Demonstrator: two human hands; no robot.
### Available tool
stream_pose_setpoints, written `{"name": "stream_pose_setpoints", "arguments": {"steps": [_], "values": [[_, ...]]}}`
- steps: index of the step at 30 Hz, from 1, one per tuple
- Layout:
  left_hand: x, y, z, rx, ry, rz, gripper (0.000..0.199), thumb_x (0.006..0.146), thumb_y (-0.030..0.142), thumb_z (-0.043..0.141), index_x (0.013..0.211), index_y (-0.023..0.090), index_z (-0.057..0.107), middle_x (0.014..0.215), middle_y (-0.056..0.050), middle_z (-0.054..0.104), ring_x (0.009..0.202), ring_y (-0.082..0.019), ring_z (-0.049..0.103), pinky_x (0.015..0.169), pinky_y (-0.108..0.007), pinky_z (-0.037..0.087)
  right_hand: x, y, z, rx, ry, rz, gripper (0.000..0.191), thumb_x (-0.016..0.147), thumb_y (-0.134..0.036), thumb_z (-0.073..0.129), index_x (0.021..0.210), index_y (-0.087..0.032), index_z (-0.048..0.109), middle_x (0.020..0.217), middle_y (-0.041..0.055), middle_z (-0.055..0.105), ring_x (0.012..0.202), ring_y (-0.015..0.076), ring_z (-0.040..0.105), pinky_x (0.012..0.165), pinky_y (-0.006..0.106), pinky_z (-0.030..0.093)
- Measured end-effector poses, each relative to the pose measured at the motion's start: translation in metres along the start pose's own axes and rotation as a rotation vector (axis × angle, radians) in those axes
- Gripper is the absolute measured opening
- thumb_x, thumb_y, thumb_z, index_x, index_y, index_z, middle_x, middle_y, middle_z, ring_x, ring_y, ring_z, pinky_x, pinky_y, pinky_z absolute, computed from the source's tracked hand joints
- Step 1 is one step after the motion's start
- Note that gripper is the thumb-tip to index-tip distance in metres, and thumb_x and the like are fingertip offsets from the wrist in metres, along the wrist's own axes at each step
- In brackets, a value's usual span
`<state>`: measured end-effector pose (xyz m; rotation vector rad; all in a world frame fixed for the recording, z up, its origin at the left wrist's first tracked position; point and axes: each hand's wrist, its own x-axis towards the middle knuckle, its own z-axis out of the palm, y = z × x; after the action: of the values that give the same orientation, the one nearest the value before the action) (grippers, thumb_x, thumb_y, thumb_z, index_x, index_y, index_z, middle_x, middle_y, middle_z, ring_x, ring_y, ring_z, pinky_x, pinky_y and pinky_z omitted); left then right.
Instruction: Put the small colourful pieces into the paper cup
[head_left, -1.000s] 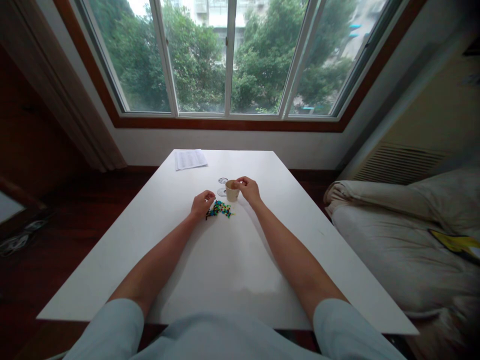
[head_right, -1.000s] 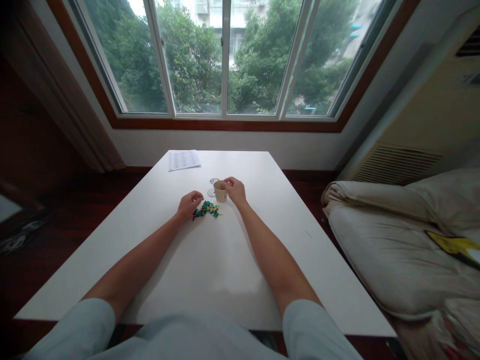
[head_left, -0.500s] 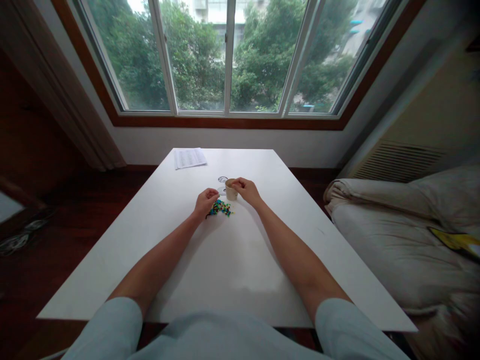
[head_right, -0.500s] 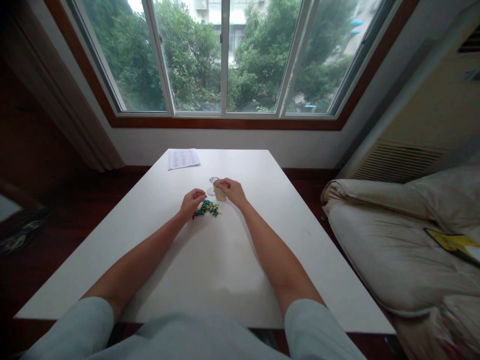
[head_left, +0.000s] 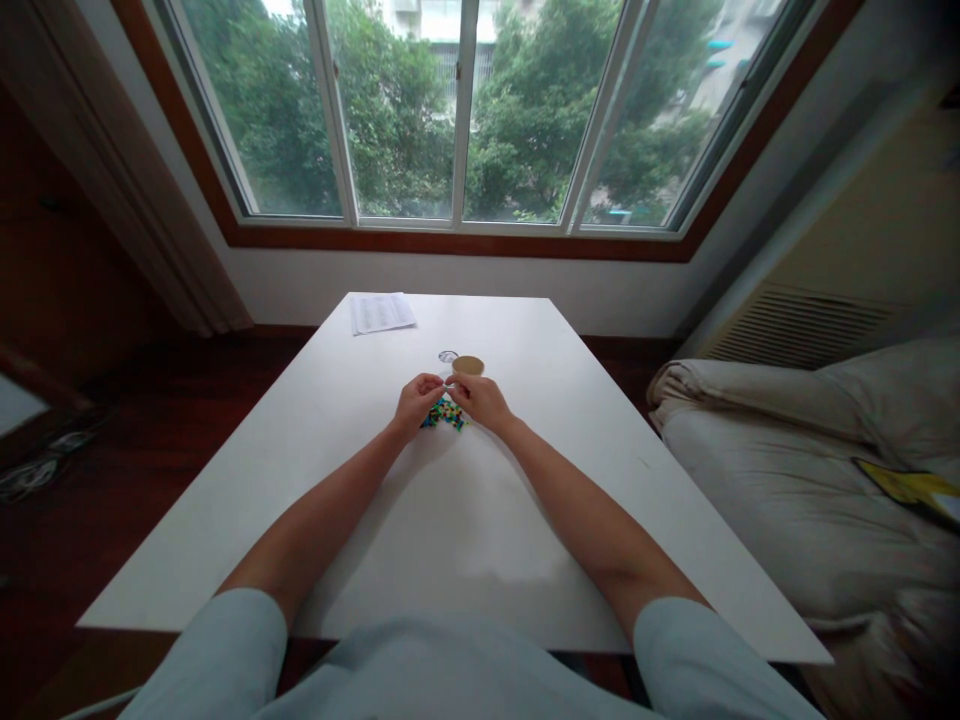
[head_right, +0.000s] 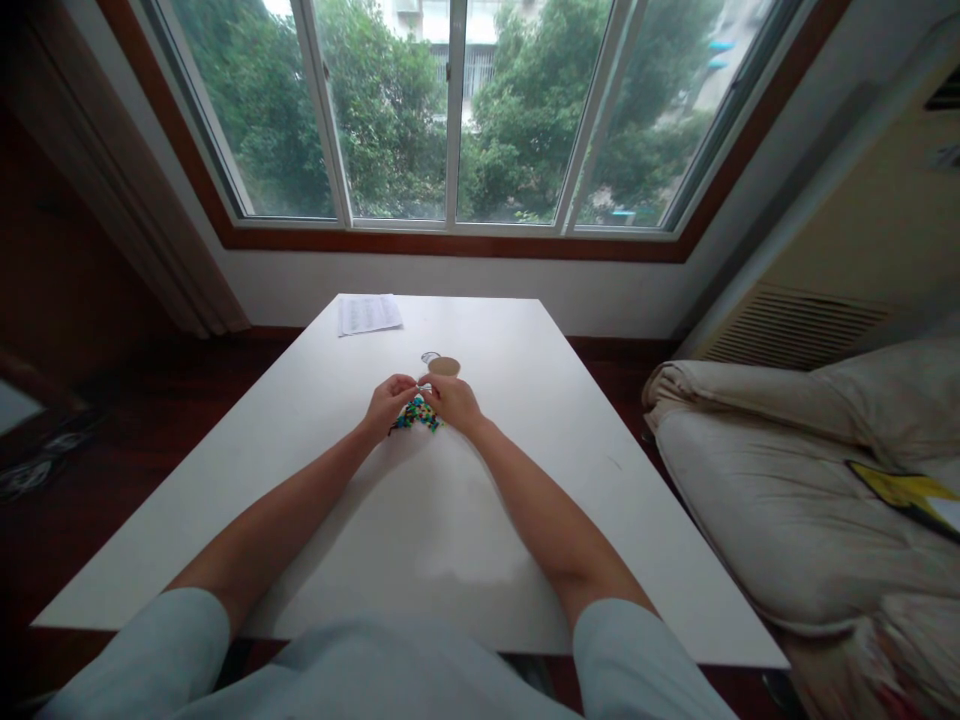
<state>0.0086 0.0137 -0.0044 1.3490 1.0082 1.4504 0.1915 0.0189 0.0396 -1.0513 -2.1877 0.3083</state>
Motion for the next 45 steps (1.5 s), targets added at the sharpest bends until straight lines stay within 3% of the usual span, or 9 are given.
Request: {"name": "stream_pose_setpoints", "arguments": {"steps": [14,17,21,28,32,38,45], "values": [[-0.006,0.011,0.002,0.006,-0.036,-0.036,0.042,0.072,0.051,0.079,0.094,0.017,0.064,0.078,-0.002,0.067,0.072,-0.014,0.063,0.065,-0.026,0.048,0.000,0.004,0.000,0.053,-0.052,-0.006,0.020,0.091,-0.036,0.063,0.103,-0.022,0.070,0.068,-0.0024,0.058,0.064,0.0130,0.049,0.066,0.023,0.034],[-0.005,0.011,0.003,0.005,-0.025,-0.039,0.038,0.073,0.047,0.078,0.094,0.018,0.065,0.077,-0.001,0.067,0.070,-0.014,0.062,0.065,-0.026,0.048,-0.001,0.006,0.001,0.037,-0.011,0.013,0.021,0.091,-0.036,0.062,0.105,-0.022,0.070,0.069,-0.0016,0.058,0.065,0.0138,0.050,0.066,0.024,0.035],[0.001,0.005,-0.004,0.039,0.019,-0.019,0.025,0.076,0.035,0.073,0.092,0.018,0.066,0.078,-0.001,0.068,0.070,-0.013,0.061,0.068,-0.026,0.049,-0.001,0.012,0.001,0.006,0.139,0.101,0.025,0.093,-0.038,0.059,0.108,-0.022,0.070,0.071,0.0006,0.060,0.067,0.0158,0.053,0.068,0.025,0.037],[0.004,0.001,-0.031,0.633,0.021,0.118,0.014,0.083,0.024,0.061,0.092,0.020,0.071,0.081,-0.002,0.071,0.077,-0.017,0.062,0.074,-0.030,0.048,0.003,0.019,-0.002,0.010,0.293,0.283,0.024,0.091,-0.040,0.059,0.105,-0.024,0.069,0.074,0.0011,0.064,0.067,0.0175,0.054,0.065,0.026,0.039],[0.003,0.001,-0.038,0.779,-0.023,0.166,0.016,0.084,0.020,0.058,0.093,0.021,0.071,0.085,-0.003,0.071,0.080,-0.018,0.063,0.075,-0.030,0.047,0.004,0.021,-0.005,-0.005,0.312,0.332,0.024,0.093,-0.039,0.056,0.105,-0.023,0.070,0.073,0.0013,0.064,0.065,0.0167,0.053,0.063,0.026,0.037],[0.004,-0.002,-0.039,0.897,-0.088,0.223,0.015,0.085,0.019,0.058,0.093,0.020,0.071,0.090,-0.005,0.071,0.084,-0.019,0.062,0.079,-0.032,0.048,0.002,0.025,-0.008,0.050,0.237,0.158,0.027,0.095,-0.036,0.051,0.105,-0.021,0.071,0.070,-0.0001,0.062,0.062,0.0140,0.052,0.063,0.023,0.038],[0.004,-0.003,-0.038,0.986,-0.142,0.319,0.011,0.089,0.022,0.060,0.090,0.021,0.071,0.096,-0.005,0.070,0.092,-0.021,0.059,0.092,-0.038,0.047,-0.007,0.023,-0.005,-0.164,0.172,0.014,0.023,0.093,-0.032,0.053,0.096,-0.020,0.072,0.066,0.0002,0.064,0.061,0.0126,0.056,0.065,0.021,0.037]]}}
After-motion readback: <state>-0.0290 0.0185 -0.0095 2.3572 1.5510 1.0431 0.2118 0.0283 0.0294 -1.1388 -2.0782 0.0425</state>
